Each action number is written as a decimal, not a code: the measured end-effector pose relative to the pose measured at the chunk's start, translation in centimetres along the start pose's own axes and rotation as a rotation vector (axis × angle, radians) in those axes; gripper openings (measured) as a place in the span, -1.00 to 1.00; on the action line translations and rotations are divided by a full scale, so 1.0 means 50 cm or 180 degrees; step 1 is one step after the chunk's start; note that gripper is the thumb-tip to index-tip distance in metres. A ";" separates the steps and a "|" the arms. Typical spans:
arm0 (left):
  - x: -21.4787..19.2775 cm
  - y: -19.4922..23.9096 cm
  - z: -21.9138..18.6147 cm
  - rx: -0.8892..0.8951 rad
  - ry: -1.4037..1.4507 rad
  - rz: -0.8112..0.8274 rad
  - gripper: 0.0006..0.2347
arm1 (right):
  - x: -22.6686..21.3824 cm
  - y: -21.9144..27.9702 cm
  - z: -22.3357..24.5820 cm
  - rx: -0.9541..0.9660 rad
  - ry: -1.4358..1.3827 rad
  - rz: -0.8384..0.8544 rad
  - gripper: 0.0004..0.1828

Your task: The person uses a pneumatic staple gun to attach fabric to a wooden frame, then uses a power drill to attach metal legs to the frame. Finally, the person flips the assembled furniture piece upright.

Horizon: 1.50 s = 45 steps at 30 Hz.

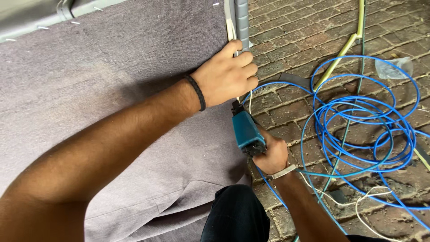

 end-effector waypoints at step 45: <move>-0.030 -0.061 0.115 0.0355 -0.0344 -0.0192 -0.92 | -0.059 -0.179 0.371 0.1259 0.2808 0.2397 -0.35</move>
Point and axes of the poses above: each hand's wrist, its own y-axis away from the middle knuckle, its own x-axis out of the palm, z = x × y, the point moved 1 cm from there along -y, towards the middle knuckle, and after that the axes turned 7 degrees about -x, right-handed, at the moved point
